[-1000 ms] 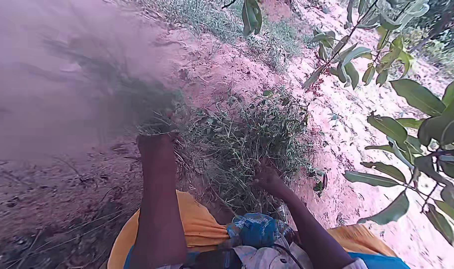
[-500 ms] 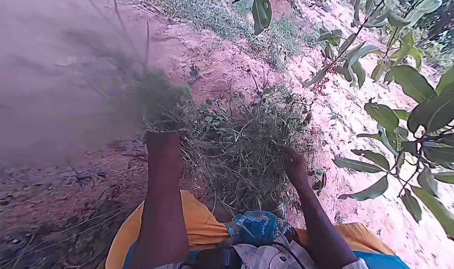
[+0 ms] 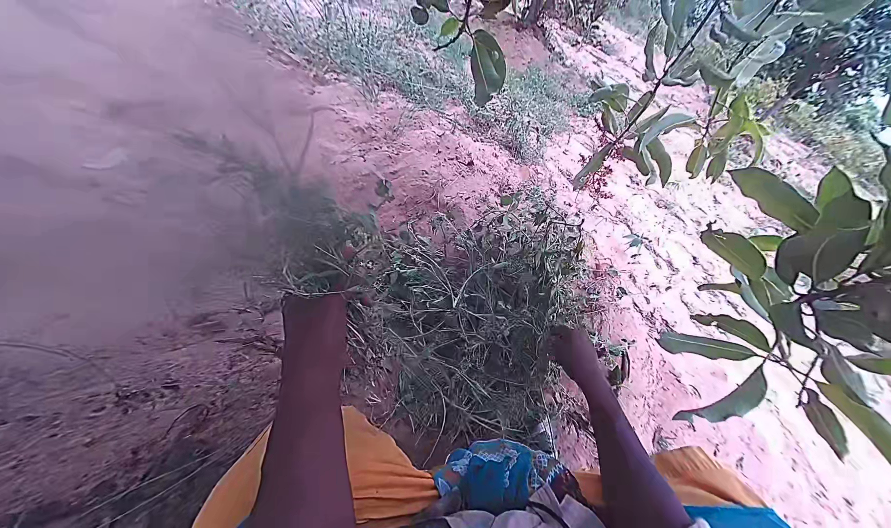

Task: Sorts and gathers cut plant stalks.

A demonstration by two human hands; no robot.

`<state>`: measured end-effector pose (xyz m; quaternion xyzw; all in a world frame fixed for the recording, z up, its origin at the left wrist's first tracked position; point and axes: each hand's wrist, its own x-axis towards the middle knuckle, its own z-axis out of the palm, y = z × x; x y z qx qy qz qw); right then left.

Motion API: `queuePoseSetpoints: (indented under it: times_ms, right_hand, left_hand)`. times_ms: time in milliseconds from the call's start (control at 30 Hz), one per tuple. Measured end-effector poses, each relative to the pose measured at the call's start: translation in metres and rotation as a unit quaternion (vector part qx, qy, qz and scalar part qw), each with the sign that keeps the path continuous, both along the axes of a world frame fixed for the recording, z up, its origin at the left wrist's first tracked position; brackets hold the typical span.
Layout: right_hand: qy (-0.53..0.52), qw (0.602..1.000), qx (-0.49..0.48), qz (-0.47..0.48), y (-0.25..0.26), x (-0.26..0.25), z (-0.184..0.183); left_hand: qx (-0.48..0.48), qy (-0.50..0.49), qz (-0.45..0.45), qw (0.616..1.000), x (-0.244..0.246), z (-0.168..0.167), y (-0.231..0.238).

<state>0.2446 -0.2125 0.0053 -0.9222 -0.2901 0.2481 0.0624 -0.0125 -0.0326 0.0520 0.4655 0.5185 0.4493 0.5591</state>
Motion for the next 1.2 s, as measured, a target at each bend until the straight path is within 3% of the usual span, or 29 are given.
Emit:
queuePoseSetpoints:
  times_ms: [33,100,167,233,267,300,333,400,433,467,533,600,667,733,800,867,900,967,1000,1033,1067,1133,1200]
  right_hand:
    - [-0.003,1.0,0.025,-0.005,-0.002,-0.001,0.001]
    - [-0.001,0.981,0.194,-0.023,-0.008,-0.001,0.005]
    - [0.072,0.903,0.418,-0.064,-0.007,-0.003,0.012]
    - [0.17,0.799,0.565,-0.117,-0.001,-0.008,0.021]
    - [0.194,0.765,0.6,-0.129,0.001,-0.01,0.023]
    - [0.203,0.752,0.613,-0.136,0.003,-0.01,0.022]
    - [0.204,0.756,0.605,-0.142,0.003,-0.009,0.018]
    - [0.207,0.818,0.517,-0.144,-0.001,-0.005,0.008]
    - [0.209,0.865,0.437,-0.131,-0.005,-0.005,0.004]
    - [0.218,0.908,0.344,-0.103,-0.008,-0.005,0.002]
    - [0.231,0.941,0.238,-0.068,-0.008,-0.004,0.002]
    - [0.197,0.914,0.346,-0.081,-0.011,-0.004,0.007]
    - [0.145,0.823,0.541,-0.089,-0.011,-0.005,0.028]
    - [0.057,0.759,0.644,-0.074,-0.012,-0.008,0.057]
    - [-0.047,0.763,0.643,-0.047,-0.015,-0.013,0.073]
    - [-0.141,0.825,0.546,0.031,-0.016,-0.012,0.058]
    - [-0.151,0.88,0.445,0.065,-0.015,-0.011,0.044]
    - [-0.044,0.985,0.151,0.068,-0.009,-0.01,0.026]
    - [-0.003,0.997,0.062,0.053,-0.004,-0.006,0.016]
    - [0.014,0.998,0.042,0.038,-0.003,-0.004,0.009]
    - [0.014,0.997,0.077,0.018,-0.005,-0.001,0.007]
    - [-0.018,0.965,0.262,-0.025,-0.013,0.002,0.013]
    - [-0.059,0.87,0.486,-0.059,-0.016,0.005,0.028]
  left_hand:
    - [0.013,-0.004,-0.002,1.0,-0.001,-0.009,0.003]
    - [0.034,-0.026,-0.012,0.999,-0.003,-0.024,0.004]
    - [0.004,0.016,-0.005,1.0,0.004,-0.017,0.002]
    - [-0.034,0.066,-0.006,0.997,0.008,-0.015,0.003]
    - [-0.004,0.074,-0.019,0.997,0.004,-0.031,0.006]
    - [0.087,0.09,-0.037,0.991,-0.001,-0.056,0.009]
    - [0.192,0.09,-0.03,0.977,-0.003,-0.078,0.013]
    - [-0.042,0.058,-0.02,0.997,0.013,-0.003,-0.006]
    - [-0.09,0.041,-0.005,0.995,0.021,0.024,-0.014]
    - [-0.084,0.035,-0.015,0.996,0.021,0.032,-0.019]
    - [-0.045,-0.003,-0.031,0.999,0.017,0.021,-0.017]
    - [-0.028,-0.029,-0.032,0.999,0.012,-0.003,-0.009]
    - [-0.014,-0.049,-0.033,0.998,0.011,-0.012,-0.007]
    - [-0.002,-0.072,-0.03,0.997,0.01,-0.022,-0.005]
    - [0.006,-0.082,-0.031,0.996,0.01,-0.023,-0.004]
    - [0.004,-0.076,-0.039,0.996,0.011,-0.017,-0.008]
    - [0.003,-0.075,-0.044,0.996,0.011,-0.017,-0.008]
    - [0.002,-0.072,-0.053,0.996,0.01,-0.023,-0.005]
    - [0.002,-0.072,-0.054,0.996,0.009,-0.026,-0.003]
    - [0.001,-0.074,-0.054,0.996,0.007,-0.027,-0.001]
    - [0.003,-0.077,-0.05,0.996,0.006,-0.028,0.001]
    - [0.007,-0.087,-0.051,0.995,0.005,-0.03,0.0]
    - [0.012,-0.101,-0.055,0.993,0.007,-0.032,0.002]
